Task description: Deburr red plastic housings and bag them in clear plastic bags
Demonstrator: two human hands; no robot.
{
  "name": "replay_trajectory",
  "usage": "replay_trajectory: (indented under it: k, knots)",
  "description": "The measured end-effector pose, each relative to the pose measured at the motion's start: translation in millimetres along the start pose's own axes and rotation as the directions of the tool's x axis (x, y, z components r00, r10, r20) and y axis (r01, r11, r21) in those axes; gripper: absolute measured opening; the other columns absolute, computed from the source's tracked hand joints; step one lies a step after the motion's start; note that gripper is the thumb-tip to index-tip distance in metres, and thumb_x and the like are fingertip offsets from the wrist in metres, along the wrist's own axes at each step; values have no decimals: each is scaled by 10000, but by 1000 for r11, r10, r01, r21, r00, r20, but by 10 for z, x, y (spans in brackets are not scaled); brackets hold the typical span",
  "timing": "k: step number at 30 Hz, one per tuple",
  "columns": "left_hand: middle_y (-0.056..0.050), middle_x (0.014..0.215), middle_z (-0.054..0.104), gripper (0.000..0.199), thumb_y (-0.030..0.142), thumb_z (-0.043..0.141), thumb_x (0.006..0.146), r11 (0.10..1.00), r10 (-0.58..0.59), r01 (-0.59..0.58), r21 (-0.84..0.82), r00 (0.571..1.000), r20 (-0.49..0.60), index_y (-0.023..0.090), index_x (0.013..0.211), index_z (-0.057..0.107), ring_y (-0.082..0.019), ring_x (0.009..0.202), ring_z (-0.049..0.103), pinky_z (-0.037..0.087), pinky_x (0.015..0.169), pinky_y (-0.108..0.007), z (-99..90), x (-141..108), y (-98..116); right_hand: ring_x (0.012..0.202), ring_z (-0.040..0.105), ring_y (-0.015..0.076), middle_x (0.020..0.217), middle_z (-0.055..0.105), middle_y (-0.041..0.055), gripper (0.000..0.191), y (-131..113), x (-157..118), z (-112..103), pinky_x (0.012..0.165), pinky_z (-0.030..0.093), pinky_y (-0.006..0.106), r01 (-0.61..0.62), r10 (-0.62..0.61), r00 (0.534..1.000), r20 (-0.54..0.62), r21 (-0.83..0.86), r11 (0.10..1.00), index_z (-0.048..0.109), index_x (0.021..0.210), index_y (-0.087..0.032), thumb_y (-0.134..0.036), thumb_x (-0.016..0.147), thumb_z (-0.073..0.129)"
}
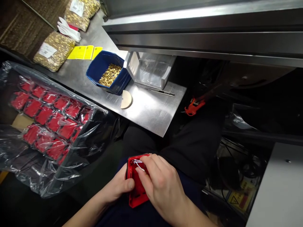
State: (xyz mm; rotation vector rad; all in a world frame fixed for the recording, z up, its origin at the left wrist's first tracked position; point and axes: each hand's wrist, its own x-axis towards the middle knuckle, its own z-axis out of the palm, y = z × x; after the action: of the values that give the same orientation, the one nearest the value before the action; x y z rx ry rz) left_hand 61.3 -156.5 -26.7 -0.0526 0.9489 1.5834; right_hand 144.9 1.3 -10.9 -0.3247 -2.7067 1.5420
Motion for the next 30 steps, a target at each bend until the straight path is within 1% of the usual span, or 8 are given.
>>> replay_trajectory:
  k: [3,9,12,19,23,27,30]
  knots:
    - [-94,1093,697,603,558,823,790,1000,0,0,17,1000,0,182,1224,638,-263,1029,650,490,903,-340,8,1,-12,812,631,208,943,690,38,154,-1,-18,-1,736,515,343,28,-28,1000,-14,-14,1000,625,1146,-228,-181,1011,567]
    - [-69,1033,654,658,599,834,755,997,-18,20,71,999,-30,180,1220,631,-220,939,613,482,815,-296,-2,9,-51,814,627,210,947,690,45,185,5,-39,-18,740,523,354,64,-64,998,-11,-36,997,618,1178,-210,-156,1011,563]
    - [-52,970,626,648,616,831,748,996,-16,17,87,1000,-19,175,1181,636,-198,887,589,469,783,-279,4,1,-62,825,630,209,955,692,47,183,5,-48,-13,752,529,358,76,-77,997,-15,-43,996,619,1181,-207,-159,1014,563]
    - [-48,943,586,628,619,822,756,994,-30,32,108,999,-20,169,1141,615,-195,861,563,437,749,-274,39,-2,-45,835,638,208,960,690,54,184,-8,-58,-17,764,542,357,82,-82,996,-16,-44,996,631,1178,-201,-154,1021,547]
    - [-43,910,572,633,634,821,745,987,-40,43,155,999,-19,158,1107,615,-196,848,543,428,739,-280,57,5,-34,826,642,207,947,688,57,192,-19,-69,-45,757,545,349,81,-82,997,-3,-58,995,643,1179,-198,-155,1031,529]
    - [-34,881,581,630,630,831,732,985,-49,50,163,999,-12,156,1087,615,-175,782,522,430,714,-282,80,23,-31,820,647,212,940,688,66,197,-23,-80,-74,782,552,354,88,-86,996,20,-103,991,648,1181,-192,-175,1044,508]
    - [-27,878,584,566,595,836,740,982,-38,37,184,999,2,156,1024,621,-164,762,516,430,702,-274,89,48,-31,824,644,216,929,688,76,207,-23,-71,-87,796,552,362,79,-71,996,60,-137,987,657,1168,-172,-187,1057,483]
